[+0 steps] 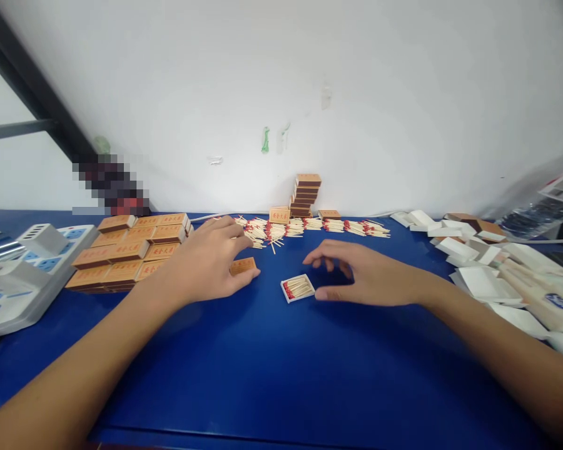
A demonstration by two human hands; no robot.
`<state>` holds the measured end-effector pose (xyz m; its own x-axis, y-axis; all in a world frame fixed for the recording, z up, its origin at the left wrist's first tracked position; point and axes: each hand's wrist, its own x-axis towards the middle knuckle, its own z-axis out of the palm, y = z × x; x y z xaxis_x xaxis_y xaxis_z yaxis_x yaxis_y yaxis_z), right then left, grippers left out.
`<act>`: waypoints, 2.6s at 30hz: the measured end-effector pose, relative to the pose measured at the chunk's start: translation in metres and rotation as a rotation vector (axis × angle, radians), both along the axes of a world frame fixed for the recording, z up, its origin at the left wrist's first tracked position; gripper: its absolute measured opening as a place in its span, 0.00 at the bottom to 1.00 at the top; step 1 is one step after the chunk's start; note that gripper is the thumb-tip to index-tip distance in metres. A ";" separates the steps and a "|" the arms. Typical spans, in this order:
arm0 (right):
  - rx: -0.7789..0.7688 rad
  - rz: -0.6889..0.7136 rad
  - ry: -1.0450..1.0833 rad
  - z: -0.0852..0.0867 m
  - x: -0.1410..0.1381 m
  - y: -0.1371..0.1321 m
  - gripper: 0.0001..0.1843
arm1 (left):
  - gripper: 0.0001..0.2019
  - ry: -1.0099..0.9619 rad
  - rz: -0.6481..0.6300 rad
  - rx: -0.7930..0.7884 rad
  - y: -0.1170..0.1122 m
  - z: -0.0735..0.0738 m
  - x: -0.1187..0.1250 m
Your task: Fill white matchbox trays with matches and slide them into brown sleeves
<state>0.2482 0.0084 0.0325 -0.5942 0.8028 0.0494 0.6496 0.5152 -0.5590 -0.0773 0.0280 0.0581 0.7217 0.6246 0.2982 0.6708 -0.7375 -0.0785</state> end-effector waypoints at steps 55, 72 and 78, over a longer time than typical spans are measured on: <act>0.089 -0.136 0.258 0.002 -0.011 -0.005 0.17 | 0.19 -0.242 -0.155 -0.403 0.005 -0.015 0.006; 0.096 -0.157 0.254 0.000 -0.015 -0.007 0.17 | 0.21 -0.242 -0.132 -0.341 0.005 -0.022 0.011; 0.044 -0.169 0.321 -0.004 -0.016 -0.006 0.19 | 0.21 -0.266 -0.111 -0.291 0.003 -0.028 0.014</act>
<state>0.2321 0.0028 0.0283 -0.4018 0.8813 0.2486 0.5224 0.4436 -0.7282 -0.0629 0.0310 0.0304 0.7109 0.6333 0.3060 0.5545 -0.7723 0.3101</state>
